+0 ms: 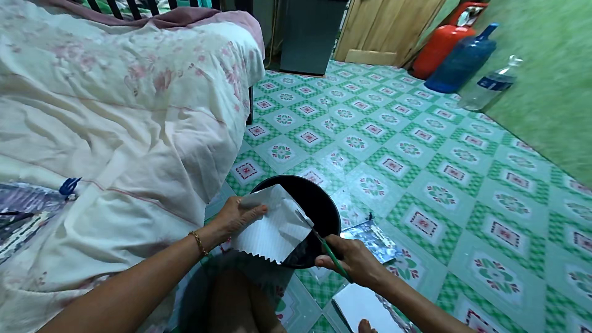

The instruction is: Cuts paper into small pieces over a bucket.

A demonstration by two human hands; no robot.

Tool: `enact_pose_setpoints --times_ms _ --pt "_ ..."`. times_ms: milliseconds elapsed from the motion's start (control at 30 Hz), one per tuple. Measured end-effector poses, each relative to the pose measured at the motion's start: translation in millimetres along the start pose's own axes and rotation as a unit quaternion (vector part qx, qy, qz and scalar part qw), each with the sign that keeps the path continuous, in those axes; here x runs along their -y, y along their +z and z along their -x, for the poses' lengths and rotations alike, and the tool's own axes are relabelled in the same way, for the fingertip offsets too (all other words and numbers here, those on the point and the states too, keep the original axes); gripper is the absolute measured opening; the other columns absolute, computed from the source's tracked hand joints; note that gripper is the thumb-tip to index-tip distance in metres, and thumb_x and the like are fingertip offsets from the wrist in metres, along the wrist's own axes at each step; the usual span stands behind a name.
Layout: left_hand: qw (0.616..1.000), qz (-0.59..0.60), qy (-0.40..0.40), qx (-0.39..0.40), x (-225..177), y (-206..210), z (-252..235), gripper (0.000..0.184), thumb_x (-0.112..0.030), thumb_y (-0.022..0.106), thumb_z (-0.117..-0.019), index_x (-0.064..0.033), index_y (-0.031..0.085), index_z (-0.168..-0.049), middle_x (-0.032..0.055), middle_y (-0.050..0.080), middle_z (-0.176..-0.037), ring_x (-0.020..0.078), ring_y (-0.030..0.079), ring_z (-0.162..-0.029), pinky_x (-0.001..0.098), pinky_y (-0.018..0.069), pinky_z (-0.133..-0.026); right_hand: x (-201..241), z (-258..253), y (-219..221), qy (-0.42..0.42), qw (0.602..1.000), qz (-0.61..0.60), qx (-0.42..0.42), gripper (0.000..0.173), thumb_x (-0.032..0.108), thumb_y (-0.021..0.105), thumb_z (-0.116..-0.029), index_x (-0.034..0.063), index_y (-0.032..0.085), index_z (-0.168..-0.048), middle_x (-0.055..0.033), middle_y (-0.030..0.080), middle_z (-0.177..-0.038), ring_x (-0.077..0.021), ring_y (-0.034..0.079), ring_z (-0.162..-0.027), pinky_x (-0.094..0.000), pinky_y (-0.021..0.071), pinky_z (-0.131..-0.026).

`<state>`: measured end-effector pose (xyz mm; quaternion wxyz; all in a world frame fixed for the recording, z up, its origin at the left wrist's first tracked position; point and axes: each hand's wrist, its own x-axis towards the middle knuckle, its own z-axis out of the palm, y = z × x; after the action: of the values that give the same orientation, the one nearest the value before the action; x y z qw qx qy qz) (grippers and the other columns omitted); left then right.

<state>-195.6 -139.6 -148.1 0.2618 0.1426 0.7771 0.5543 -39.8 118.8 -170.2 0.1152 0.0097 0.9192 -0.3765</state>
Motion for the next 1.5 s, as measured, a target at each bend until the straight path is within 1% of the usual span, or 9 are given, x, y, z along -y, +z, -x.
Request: enact_pose_setpoints --times_ms 233,400,533,733,833,967,1233,1400,1500 --pt "1.0 -0.001 -0.017 -0.003 1.0 1.8 0.1 0.014 -0.01 0.069 -0.0972 0.0016 0.066 -0.105 -0.0031 0.067 -0.085 -0.0025 0.062 -0.076 0.0183 0.0535 -0.077 -1.7 -0.8 1.7 0.003 1.0 -0.021 -0.011 0.042 0.037 0.074 -0.0919 -0.0043 0.066 -0.097 -0.0051 0.059 -0.068 -0.0099 0.055 -0.055 -0.0278 0.0468 -0.056" --pt "0.999 0.014 -0.029 0.014 2.4 5.8 3.5 0.014 -0.008 0.069 -0.0972 0.0017 0.066 -0.106 -0.0038 0.067 -0.086 -0.0025 0.063 -0.077 0.0182 0.0545 -0.078 -0.9 -3.9 -1.5 0.028 0.998 -0.002 0.053 0.057 0.051 0.067 -0.0935 -0.0034 0.065 -0.11 -0.0128 0.064 -0.08 -0.0237 0.061 -0.07 -0.0443 0.0498 -0.067" --pt "0.999 0.013 -0.026 0.027 3.9 7.6 4.7 0.014 -0.009 0.069 -0.097 0.0014 0.065 -0.105 -0.0037 0.067 -0.086 -0.0022 0.064 -0.077 0.0182 0.0549 -0.078 1.8 -2.6 -0.4 0.017 0.999 0.016 0.03 0.058 0.052 0.067 -0.0925 -0.0036 0.066 -0.107 -0.0113 0.062 -0.076 -0.022 0.059 -0.066 -0.0425 0.0484 -0.064" --pt "0.999 0.015 -0.045 0.019 -0.4 9.3 5.8 0.012 -0.009 0.069 -0.0972 0.0009 0.066 -0.103 -0.0036 0.066 -0.084 -0.0018 0.063 -0.075 0.0186 0.0545 -0.076 6.3 0.2 0.8 0.002 0.999 0.035 -0.014 0.047 0.039 0.074 -0.0914 -0.0072 0.067 -0.101 -0.0141 0.062 -0.072 -0.0224 0.059 -0.061 -0.0405 0.0482 -0.061" --pt "0.999 0.006 -0.043 0.025 0.9 9.2 5.2 0.012 -0.009 0.069 -0.0971 0.0007 0.066 -0.103 -0.0041 0.067 -0.085 -0.0026 0.063 -0.076 0.0182 0.0541 -0.077 2.7 -2.3 -0.3 0.022 0.999 0.022 0.028 0.052 0.046 0.07 -0.0931 -0.0044 0.066 -0.103 -0.0111 0.062 -0.073 -0.0205 0.06 -0.063 -0.0396 0.0495 -0.062" --pt "0.998 -0.023 -0.034 0.049 0.0 10.4 7.5 0.014 -0.009 0.069 -0.0973 0.0022 0.067 -0.106 -0.0039 0.068 -0.089 -0.0045 0.062 -0.08 0.017 0.0529 -0.08 3.8 -4.1 -0.1 0.033 0.997 0.027 0.064 0.063 0.058 0.064 -0.0924 -0.0025 0.065 -0.108 -0.0127 0.062 -0.078 -0.0266 0.061 -0.07 -0.0479 0.0487 -0.066" --pt "0.998 -0.003 -0.042 0.045 -0.6 12.8 8.6 0.011 -0.008 0.068 -0.0976 0.0011 0.066 -0.104 -0.0049 0.066 -0.086 -0.0041 0.062 -0.078 0.0171 0.0531 -0.078 8.5 -2.4 -0.3 0.03 0.999 0.025 0.029 0.048 0.041 0.071 -0.0942 -0.005 0.066 -0.103 -0.0118 0.062 -0.074 -0.0199 0.059 -0.062 -0.0379 0.0489 -0.062" --pt "0.997 -0.001 -0.058 0.054 -1.7 14.6 9.5 0.012 -0.01 0.067 -0.0986 0.0011 0.066 -0.104 -0.0045 0.066 -0.086 -0.0032 0.063 -0.077 0.0182 0.0534 -0.078 8.1 -4.7 -0.6 0.039 0.996 0.015 0.074 0.059 0.054 0.065 -0.0941 -0.0029 0.064 -0.109 -0.0132 0.064 -0.08 -0.0255 0.063 -0.07 -0.046 0.0509 -0.068" --pt "0.997 0.015 -0.06 0.047 0.1 17.0 10.3 0.009 -0.009 0.067 -0.0986 -0.0001 0.066 -0.1 -0.0047 0.067 -0.083 -0.0022 0.063 -0.075 0.0192 0.0545 -0.076 11.1 -4.2 1.5 0.018 0.998 0.017 0.054 0.056 0.05 0.066 -0.0944 -0.0042 0.064 -0.107 -0.013 0.064 -0.078 -0.0232 0.062 -0.067 -0.0424 0.0503 -0.065"
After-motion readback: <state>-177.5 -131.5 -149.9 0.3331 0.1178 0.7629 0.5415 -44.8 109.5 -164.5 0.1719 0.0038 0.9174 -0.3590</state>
